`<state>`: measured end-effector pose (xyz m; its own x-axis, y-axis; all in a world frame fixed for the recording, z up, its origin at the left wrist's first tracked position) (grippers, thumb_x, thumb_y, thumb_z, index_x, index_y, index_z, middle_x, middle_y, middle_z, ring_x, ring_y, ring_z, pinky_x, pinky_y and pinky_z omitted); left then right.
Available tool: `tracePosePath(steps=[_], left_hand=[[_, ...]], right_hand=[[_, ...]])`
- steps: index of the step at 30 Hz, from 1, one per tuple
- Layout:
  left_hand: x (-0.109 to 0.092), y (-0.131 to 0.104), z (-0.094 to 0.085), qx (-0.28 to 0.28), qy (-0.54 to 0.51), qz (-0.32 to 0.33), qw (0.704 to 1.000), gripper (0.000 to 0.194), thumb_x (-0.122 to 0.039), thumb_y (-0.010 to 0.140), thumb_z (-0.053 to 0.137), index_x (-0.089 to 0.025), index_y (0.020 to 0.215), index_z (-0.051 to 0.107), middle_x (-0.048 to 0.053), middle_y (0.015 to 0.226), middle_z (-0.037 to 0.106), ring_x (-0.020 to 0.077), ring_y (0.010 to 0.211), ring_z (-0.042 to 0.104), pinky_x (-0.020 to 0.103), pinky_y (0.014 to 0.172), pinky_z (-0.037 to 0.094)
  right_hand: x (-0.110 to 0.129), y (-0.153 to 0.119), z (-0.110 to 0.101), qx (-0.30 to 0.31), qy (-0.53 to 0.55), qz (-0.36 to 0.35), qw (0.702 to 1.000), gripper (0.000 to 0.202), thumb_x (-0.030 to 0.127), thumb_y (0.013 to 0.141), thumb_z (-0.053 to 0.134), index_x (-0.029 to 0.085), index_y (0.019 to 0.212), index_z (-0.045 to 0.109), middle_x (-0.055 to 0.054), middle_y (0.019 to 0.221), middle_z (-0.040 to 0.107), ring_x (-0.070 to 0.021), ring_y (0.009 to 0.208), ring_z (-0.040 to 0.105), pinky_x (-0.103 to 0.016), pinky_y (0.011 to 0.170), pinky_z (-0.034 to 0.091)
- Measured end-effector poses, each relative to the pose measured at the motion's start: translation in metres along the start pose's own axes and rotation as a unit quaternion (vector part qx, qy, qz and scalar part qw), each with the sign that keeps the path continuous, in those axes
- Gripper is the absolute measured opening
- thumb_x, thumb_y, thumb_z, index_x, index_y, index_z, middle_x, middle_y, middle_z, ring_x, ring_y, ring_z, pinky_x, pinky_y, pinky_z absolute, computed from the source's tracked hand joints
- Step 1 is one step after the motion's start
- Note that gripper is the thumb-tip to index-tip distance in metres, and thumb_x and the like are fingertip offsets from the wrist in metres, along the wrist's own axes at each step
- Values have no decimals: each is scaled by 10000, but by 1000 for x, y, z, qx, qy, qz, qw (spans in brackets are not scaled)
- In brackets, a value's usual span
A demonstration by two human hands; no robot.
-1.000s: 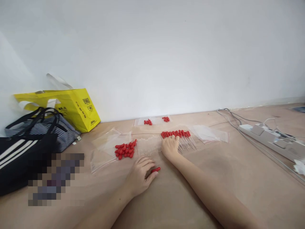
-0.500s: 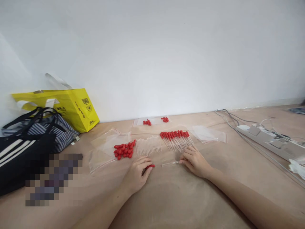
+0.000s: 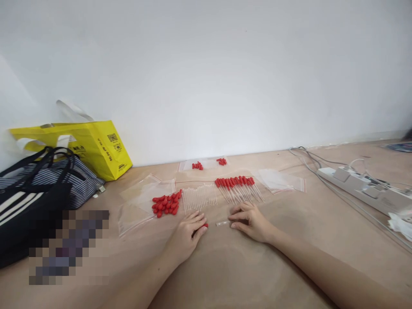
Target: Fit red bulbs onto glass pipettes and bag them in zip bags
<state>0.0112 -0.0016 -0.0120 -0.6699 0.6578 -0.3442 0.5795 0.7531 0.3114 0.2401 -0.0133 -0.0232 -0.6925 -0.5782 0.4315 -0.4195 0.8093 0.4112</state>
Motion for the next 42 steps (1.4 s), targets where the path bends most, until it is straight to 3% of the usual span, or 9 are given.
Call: tracePosePath(steps=[6,12,20,23,26,35,42], left_hand=[[-1,2,3,8,-13,5,1000,290,-228,840,422,-186,1073,590,61,1104,598,209,1093,506,433,935,409],[-3,0,4,-2,-15,12,1000,272,-217,844,421,-192,1036,611,53,1075,620,206,1059,536,443,934,411],[-6,2,6,-16,-19,5,1000,277,-249,877,364,-193,1021,594,49,1043,640,212,1035,552,533,985,296],[-8,3,7,-26,-24,7,999,280,-255,882,348,-192,1015,586,50,1026,647,205,1016,565,517,973,322],[-9,3,7,-46,-29,17,998,275,-254,881,345,-195,1001,586,46,991,661,200,986,583,500,966,338],[-12,1,5,-69,-20,3,997,238,-236,879,341,-198,941,568,39,939,670,183,944,595,526,991,257],[-11,1,6,-80,-19,-19,996,236,-251,880,328,-211,912,559,16,908,671,162,845,617,485,986,282]], right_hand=[[4,7,11,-39,22,-27,999,165,243,819,499,242,823,664,-24,938,612,-151,876,515,-311,786,373],[13,11,10,-61,3,-45,997,147,164,821,467,171,731,583,-42,845,603,-148,833,509,-295,749,394],[17,6,12,-131,-47,-58,989,136,112,836,405,181,852,520,-20,766,629,-174,919,523,-438,924,256],[23,4,12,-149,-60,-99,982,200,119,833,416,186,984,528,-32,808,644,-176,915,522,-439,923,250],[29,5,12,-149,-67,-129,978,217,130,824,439,203,991,557,-29,798,650,-181,897,521,-430,898,268],[38,5,11,-147,-66,-150,976,253,128,807,451,194,1027,556,-21,745,633,-175,825,509,-402,833,296],[39,3,11,-144,-64,-148,976,233,131,801,448,181,1002,556,-25,741,625,-169,814,504,-395,840,291]])
Point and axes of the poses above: each hand's wrist, its own y-axis towards the middle knuckle, its own z-axis out of the palm, x = y × z, the point moved 2 cm from there along y, towards the middle knuckle
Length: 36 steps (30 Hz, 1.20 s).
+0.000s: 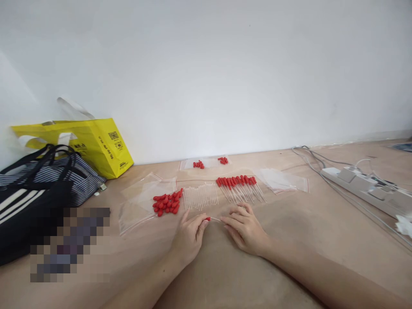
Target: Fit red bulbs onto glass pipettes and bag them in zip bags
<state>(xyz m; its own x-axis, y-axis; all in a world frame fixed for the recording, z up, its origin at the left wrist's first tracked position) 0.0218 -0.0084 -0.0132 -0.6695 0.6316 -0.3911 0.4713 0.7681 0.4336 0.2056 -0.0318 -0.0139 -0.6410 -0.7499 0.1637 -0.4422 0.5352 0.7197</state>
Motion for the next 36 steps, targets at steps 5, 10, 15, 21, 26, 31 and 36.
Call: tracePosePath(steps=[5,10,15,21,26,31,36], left_hand=[[1,0,0,0,-1,0,1000,221,-248,876,339,-216,910,555,5,895,670,155,819,616,477,982,288],[1,-1,-1,2,2,7,1000,220,-254,876,340,-216,917,553,17,913,666,167,841,612,504,973,279],[-2,-1,-3,-1,11,13,1000,209,-250,874,348,-224,907,552,12,910,665,166,848,607,496,966,283],[-6,0,-6,-8,12,44,999,190,-259,867,372,-215,852,556,9,835,669,157,827,609,472,986,253],[-11,-3,-7,-11,19,84,996,162,-240,858,398,-212,831,555,-1,819,666,143,803,613,472,1012,194],[-17,-5,-7,-10,17,92,996,158,-213,854,389,-205,815,542,-17,784,658,125,750,613,461,1013,189],[-23,-4,-6,-20,13,93,995,163,-204,845,383,-198,777,531,-28,731,647,118,691,609,452,1009,189]], right_hand=[[1,0,0,10,3,1,1000,228,128,793,450,178,985,562,-24,713,617,-168,810,508,-379,821,300],[1,0,-1,-3,4,9,1000,211,132,793,449,178,960,570,-20,717,622,-160,803,508,-375,823,291],[4,1,-1,-3,5,7,1000,221,138,796,444,180,973,568,-16,708,619,-155,784,499,-371,820,285],[4,2,-2,2,-11,-23,1000,230,117,787,413,181,927,584,-10,664,593,-145,755,479,-362,809,279],[1,2,-3,0,-43,-68,997,288,71,737,383,175,922,579,-8,622,557,-148,710,447,-386,829,260],[2,2,-3,0,-33,-67,997,276,55,721,372,162,874,575,-10,622,535,-143,685,417,-383,821,273],[7,5,-2,-14,11,-58,998,251,51,719,370,139,835,575,-32,628,527,-154,709,405,-344,739,317]])
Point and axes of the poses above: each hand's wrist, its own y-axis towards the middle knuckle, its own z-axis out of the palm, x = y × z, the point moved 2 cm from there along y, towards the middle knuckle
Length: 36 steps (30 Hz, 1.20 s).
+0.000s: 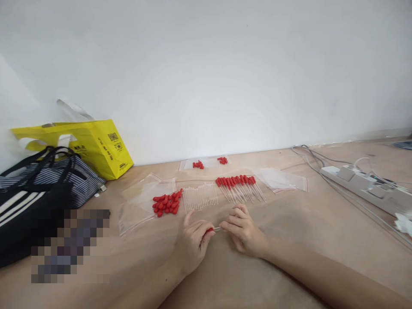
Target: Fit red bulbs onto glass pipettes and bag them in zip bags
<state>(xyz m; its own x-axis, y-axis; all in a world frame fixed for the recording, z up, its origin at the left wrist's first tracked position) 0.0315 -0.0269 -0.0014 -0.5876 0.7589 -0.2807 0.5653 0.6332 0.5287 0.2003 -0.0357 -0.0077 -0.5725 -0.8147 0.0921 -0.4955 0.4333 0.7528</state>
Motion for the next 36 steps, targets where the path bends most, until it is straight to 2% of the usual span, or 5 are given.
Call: tracePosePath(steps=[8,18,27,32,36], left_hand=[[-2,0,2,1,-3,-5,1000,194,-217,854,372,-206,754,537,-33,689,644,114,637,601,454,1008,175],[14,3,-12,22,60,16,998,139,-288,832,477,-231,777,591,-25,746,676,164,811,598,499,1016,99],[12,5,-14,46,71,-2,996,157,-252,833,445,-242,803,598,-17,769,669,175,830,580,510,994,139],[28,3,-12,-51,120,-83,988,378,-344,774,502,-215,1128,473,79,1058,587,247,1018,488,476,943,239],[42,2,-11,-99,151,-135,974,393,-366,737,523,-216,1097,478,93,1056,572,285,1029,464,475,901,274]], right_hand=[[1,4,6,13,40,27,999,203,95,769,389,150,801,582,-28,621,533,-147,696,397,-321,702,321],[-14,0,2,44,34,73,996,152,259,836,469,220,898,602,5,683,580,-129,726,447,-337,793,274],[-9,0,7,69,-66,41,995,158,175,801,465,201,814,620,-12,673,563,-136,700,416,-325,689,230],[-16,4,18,16,-115,156,981,151,203,792,478,199,765,626,-17,650,575,-143,701,434,-314,655,203],[-36,16,29,-24,-173,294,940,172,228,790,478,195,697,618,-23,615,603,-157,670,458,-312,636,193]])
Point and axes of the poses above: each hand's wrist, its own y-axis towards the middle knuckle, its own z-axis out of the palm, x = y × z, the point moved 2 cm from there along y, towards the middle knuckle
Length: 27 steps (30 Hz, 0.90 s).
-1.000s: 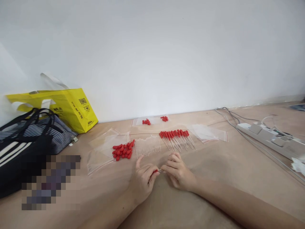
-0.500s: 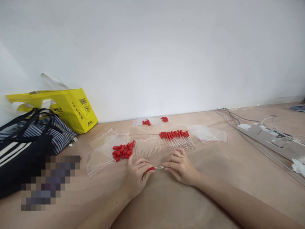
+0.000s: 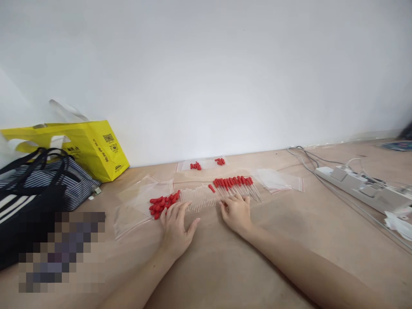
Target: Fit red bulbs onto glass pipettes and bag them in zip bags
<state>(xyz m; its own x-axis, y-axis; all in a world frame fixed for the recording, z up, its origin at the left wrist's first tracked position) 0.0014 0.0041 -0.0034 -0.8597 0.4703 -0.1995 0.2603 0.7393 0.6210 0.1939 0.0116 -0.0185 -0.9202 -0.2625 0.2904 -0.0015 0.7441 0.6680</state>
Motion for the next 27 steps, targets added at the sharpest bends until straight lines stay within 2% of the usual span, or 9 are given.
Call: tracePosePath(steps=[4,9,13,18,23,27], left_hand=[[7,3,1,-18,31,-21,999,288,-334,706,544,-242,979,543,86,1032,574,297,1003,469,488,871,278],[19,5,-2,-26,77,-41,996,224,-332,699,556,-234,900,574,94,1030,574,302,1009,466,508,871,257],[30,8,-5,-27,114,-72,991,251,-349,694,563,-221,909,569,106,1047,566,306,1009,459,521,858,261],[40,13,-10,-25,153,-98,983,230,-390,713,545,-221,865,578,102,1034,561,300,1011,445,531,865,243],[42,15,-16,-13,209,-97,973,157,-358,732,535,-219,748,607,81,1051,544,282,1049,414,536,919,152],[45,15,-19,-15,227,-88,970,164,-333,755,512,-214,772,624,84,1040,559,283,1039,423,545,920,137]], right_hand=[[0,20,19,6,-31,76,997,120,235,765,505,182,781,611,-51,640,632,-201,725,494,-329,664,210],[4,31,32,48,-50,108,992,84,201,738,508,176,737,588,-55,647,637,-216,749,513,-353,696,217],[4,34,32,65,-49,120,989,114,209,746,491,172,700,589,-59,655,641,-212,740,516,-360,698,217],[7,36,28,78,-51,112,989,207,265,786,440,189,736,626,-73,781,649,-219,806,509,-376,731,219],[15,40,26,159,-80,136,975,258,307,771,428,170,742,644,-109,833,640,-240,862,492,-393,759,228],[18,45,26,196,-94,154,964,275,271,761,410,135,786,648,-141,860,637,-256,901,488,-403,775,229]])
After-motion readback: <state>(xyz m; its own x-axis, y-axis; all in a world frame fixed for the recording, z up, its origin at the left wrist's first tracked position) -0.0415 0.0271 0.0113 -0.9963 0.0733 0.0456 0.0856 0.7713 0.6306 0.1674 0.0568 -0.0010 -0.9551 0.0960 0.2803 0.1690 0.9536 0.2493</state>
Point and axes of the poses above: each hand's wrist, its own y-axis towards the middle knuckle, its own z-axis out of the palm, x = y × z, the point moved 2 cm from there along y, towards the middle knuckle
